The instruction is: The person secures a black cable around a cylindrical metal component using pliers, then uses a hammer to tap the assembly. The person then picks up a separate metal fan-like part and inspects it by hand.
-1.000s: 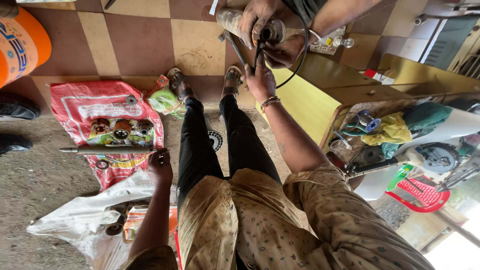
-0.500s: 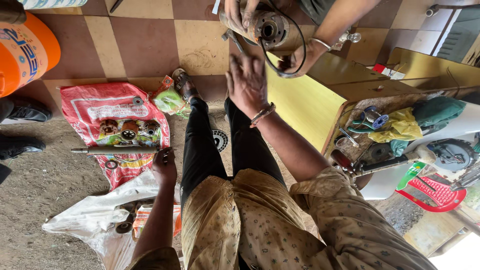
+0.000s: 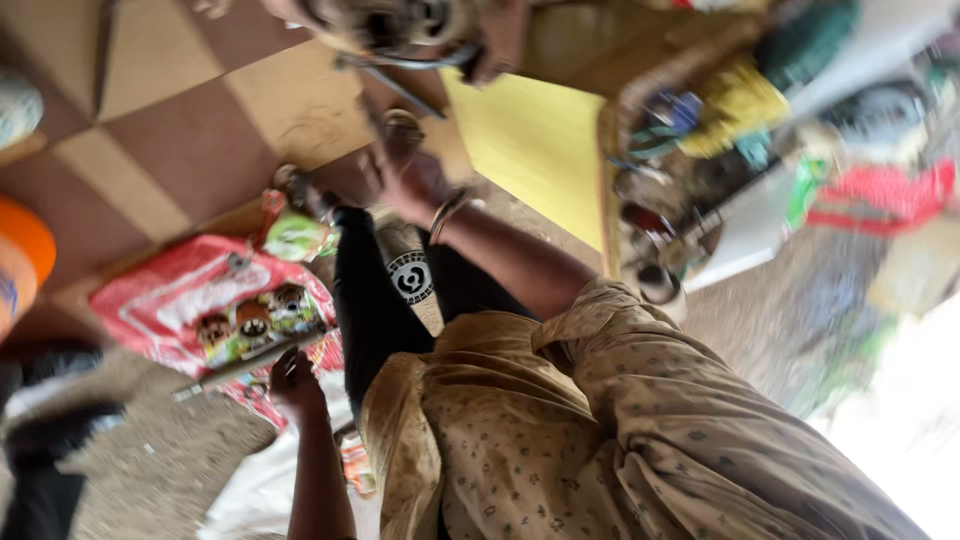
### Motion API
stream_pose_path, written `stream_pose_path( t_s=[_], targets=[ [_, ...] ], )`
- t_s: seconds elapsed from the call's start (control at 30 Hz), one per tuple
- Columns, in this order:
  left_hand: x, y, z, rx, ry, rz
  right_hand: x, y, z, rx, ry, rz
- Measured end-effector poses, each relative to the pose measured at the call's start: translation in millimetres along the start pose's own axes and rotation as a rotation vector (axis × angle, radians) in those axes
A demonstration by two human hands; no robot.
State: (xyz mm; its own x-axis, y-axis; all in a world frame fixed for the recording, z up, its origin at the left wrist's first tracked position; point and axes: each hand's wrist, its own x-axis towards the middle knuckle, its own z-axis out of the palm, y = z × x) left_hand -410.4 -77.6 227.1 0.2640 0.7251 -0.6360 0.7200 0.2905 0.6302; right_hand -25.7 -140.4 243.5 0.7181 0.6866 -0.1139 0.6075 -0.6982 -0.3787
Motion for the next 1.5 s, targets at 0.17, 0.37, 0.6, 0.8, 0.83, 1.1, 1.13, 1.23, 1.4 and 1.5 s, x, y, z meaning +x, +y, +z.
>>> stream_pose_path(
  t_s=[0.17, 0.37, 0.6, 0.8, 0.83, 1.1, 1.13, 1.23, 1.4, 1.5],
  targets=[
    [14, 25, -15, 0.411, -0.076, 0.196, -149, 19, -54, 0.309, -0.305, 0.094],
    [69, 79, -23, 0.452, -0.24, 0.58, -311, 69, -100, 0.227, -0.404, 0.585],
    [80, 135, -4, 0.331, -0.188, 0.154, -374, 83, -132, 0.416, -0.114, 0.724],
    [39, 129, 13, 0.414, -0.321, 0.325, -400, 185, -168, 0.125, -0.104, 0.843],
    [31, 128, 15, 0.439, -0.328, 0.332, -402, 212, -172, 0.002, 0.05, 0.807],
    [-34, 125, 56, 0.328, -0.367, 0.218, -409, 324, -178, -0.3, 0.061, 0.592],
    [-41, 126, 62, 0.32, -0.352, 0.213, -411, 327, -179, -0.247, 0.064, 0.572],
    [-57, 131, 76, 0.474, -0.317, 0.358, -408, 331, -190, -0.202, 0.117, 0.614],
    [-73, 148, 89, 0.568, -0.219, 0.379, -343, 358, -218, 0.657, 0.214, 1.012],
    [-80, 155, 90, 0.525, -0.206, 0.408, -281, 382, -239, 0.982, 0.208, 0.935]
  ],
)
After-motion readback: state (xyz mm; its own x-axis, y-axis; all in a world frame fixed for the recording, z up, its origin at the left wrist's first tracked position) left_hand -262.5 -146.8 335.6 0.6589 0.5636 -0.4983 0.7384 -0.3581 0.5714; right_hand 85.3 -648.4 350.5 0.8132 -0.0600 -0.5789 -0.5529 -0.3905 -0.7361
